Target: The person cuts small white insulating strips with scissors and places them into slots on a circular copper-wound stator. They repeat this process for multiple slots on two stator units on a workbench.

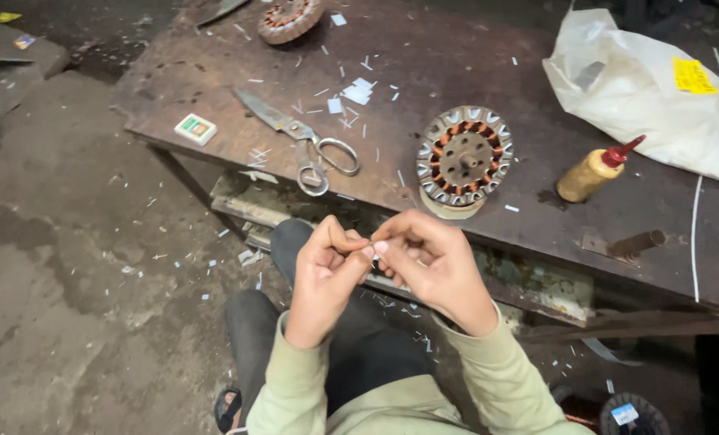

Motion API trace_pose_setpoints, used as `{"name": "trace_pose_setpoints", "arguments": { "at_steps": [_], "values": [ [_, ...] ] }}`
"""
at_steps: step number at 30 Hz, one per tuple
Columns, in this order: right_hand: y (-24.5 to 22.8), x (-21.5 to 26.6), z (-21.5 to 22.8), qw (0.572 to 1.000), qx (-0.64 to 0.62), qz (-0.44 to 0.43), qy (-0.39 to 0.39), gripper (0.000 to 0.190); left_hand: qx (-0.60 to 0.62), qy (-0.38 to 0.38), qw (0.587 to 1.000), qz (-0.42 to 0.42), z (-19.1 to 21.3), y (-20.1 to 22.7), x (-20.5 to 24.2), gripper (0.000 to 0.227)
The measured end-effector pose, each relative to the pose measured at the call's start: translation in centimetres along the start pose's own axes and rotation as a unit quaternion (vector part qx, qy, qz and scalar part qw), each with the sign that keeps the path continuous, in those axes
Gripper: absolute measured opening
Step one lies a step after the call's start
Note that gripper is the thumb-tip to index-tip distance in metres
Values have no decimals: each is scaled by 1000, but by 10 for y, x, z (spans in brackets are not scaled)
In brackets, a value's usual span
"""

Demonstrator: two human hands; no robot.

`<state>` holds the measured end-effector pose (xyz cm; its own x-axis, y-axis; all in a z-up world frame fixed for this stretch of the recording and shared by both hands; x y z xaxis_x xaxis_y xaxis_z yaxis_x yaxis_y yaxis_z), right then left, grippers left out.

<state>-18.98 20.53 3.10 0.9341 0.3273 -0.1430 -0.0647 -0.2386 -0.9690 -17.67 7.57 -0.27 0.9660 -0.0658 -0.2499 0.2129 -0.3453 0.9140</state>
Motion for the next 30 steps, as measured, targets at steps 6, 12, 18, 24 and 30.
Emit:
{"name": "trace_pose_setpoints", "arguments": {
  "at_steps": [6, 12, 18, 24, 30],
  "values": [
    [-64, 2, 1, 968, 202, 142, -50, 25, 57, -104, 990, 71, -19, -21, -32, 21],
    [-92, -25, 18, 921, 330, 205, -25, 14, 56, -128, 986, 93, -32, -29, -74, 15],
    [-109, -93, 48, 867, 446, 216, 45, 14, -134, 49, 989, -47, -16, -24, -132, 42],
    [-106, -107, 25, 786, 582, 206, 31, 11, -148, 40, 987, -50, -29, -53, -145, 32],
    [-99, -128, 9, 724, 674, 149, -9, 12, -172, 60, 979, -91, -30, -47, -138, 36]
  ]
}}
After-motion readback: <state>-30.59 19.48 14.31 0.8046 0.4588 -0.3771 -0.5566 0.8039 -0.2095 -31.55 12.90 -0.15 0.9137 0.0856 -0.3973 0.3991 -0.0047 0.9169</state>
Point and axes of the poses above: each hand's wrist, its own x-axis away from the middle knuckle, its own z-axis out of the back of the hand, y = z × x, the point moved 10 cm from there along -x, towards the middle knuckle, and after that the axes turned 11 degrees about -x, right-handed, at the moved point
